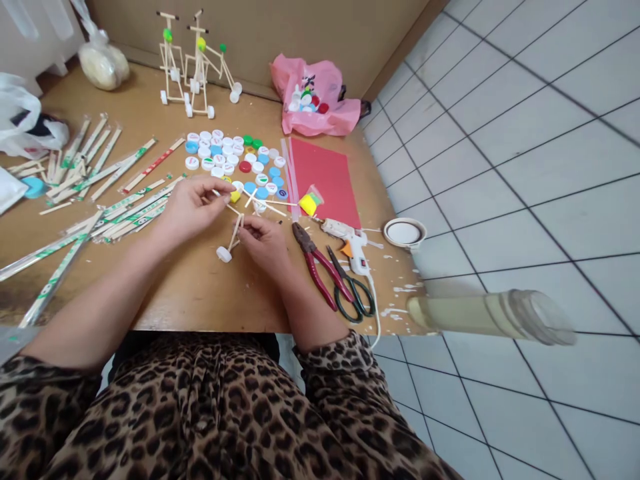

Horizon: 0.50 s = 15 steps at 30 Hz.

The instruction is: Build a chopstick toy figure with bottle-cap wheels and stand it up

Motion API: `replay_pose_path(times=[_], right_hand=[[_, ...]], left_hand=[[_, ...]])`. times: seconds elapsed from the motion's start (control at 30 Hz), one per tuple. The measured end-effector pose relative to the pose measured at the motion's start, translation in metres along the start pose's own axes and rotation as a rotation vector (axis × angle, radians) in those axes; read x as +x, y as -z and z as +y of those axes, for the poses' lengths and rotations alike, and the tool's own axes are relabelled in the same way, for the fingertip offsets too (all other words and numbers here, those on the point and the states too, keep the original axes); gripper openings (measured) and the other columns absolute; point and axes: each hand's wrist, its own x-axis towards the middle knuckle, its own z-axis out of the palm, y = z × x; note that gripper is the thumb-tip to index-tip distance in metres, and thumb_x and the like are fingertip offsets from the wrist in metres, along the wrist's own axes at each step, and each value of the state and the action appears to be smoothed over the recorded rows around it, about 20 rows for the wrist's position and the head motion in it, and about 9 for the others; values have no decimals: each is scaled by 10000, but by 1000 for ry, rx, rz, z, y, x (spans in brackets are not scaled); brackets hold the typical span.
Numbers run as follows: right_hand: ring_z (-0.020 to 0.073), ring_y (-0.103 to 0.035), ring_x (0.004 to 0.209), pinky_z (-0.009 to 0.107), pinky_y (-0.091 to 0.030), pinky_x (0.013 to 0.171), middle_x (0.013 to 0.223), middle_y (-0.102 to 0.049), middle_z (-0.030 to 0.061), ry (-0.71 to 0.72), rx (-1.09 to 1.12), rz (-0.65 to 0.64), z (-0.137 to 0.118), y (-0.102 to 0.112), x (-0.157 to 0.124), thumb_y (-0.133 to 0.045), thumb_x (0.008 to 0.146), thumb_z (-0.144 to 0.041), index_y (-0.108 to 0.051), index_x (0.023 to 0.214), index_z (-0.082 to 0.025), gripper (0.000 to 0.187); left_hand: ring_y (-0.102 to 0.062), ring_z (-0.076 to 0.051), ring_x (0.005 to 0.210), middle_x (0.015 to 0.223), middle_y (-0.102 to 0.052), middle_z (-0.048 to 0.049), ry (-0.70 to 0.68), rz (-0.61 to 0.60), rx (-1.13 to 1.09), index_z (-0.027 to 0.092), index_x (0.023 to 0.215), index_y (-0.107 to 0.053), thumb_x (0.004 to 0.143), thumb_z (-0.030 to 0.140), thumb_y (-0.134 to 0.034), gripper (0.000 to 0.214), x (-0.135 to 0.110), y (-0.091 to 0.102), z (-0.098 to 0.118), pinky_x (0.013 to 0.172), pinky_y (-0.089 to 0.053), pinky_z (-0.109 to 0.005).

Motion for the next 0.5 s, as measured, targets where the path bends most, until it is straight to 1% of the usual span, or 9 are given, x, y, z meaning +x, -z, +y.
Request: replay_pose_path(times=[0.07, 0.17, 0.2, 0.27, 0.37, 0.43, 0.5], right_hand=[[117, -567, 652, 257, -463, 652, 731, -660, -13, 16, -13, -37, -3, 1, -2, -629, 855, -217, -719, 788, -194, 115], [104, -513, 611, 246, -423, 626, 651, -573, -35, 44, -74, -68, -6, 1, -4, -597, 846, -174, -650, 678, -193, 178], [101, -492, 599, 245, -411, 620, 629, -545, -40, 52, -97, -64, -6, 0, -4, -592, 844, -169, -632, 652, -194, 197], [101, -477, 599, 247, -405, 624, 618, -533, -39, 64, -134, -48, -7, 0, -3, -592, 846, -183, -626, 639, -196, 211], [114, -517, 636, 252, -427, 645, 665, -597, -19, 74, -155, -51, -6, 2, -2, -579, 865, -226, -668, 684, -199, 204], [121, -542, 661, 253, -443, 652, 704, -632, -5, 73, -146, -70, -4, 3, -1, -562, 872, -241, -693, 725, -197, 202], [121, -541, 658, 249, -443, 641, 707, -632, -4, 67, -136, -85, -3, 3, -1, -558, 872, -248, -705, 757, -192, 195]], left_hand=[[-654, -165, 723, 914, -756, -52, -74, -67, 111, 194, 885, -806, 763, 140, -695, 174, 11, -4, 9, 717, -528, -304], [-682, -212, 879, 933, -741, -31, -184, -204, 288, 227, 854, -808, 707, 102, -705, 218, 30, -16, 18, 888, -524, -362], [-684, -234, 942, 941, -739, -28, -206, -242, 331, 232, 840, -807, 692, 98, -704, 224, 36, -20, 20, 928, -512, -376], [-683, -253, 990, 940, -743, -23, -225, -329, 384, 236, 815, -807, 658, 88, -699, 242, 48, -28, 20, 961, -495, -379], [-688, -236, 939, 877, -748, 0, -238, -411, 410, 252, 756, -800, 619, 104, -689, 231, 63, -35, 16, 914, -499, -330], [-683, -215, 840, 794, -742, 6, -240, -446, 431, 259, 700, -789, 612, 136, -694, 178, 69, -37, 13, 819, -500, -296], [-656, -191, 710, 692, -723, 9, -222, -500, 459, 261, 637, -771, 609, 156, -697, 132, 72, -37, 10, 701, -474, -272]])
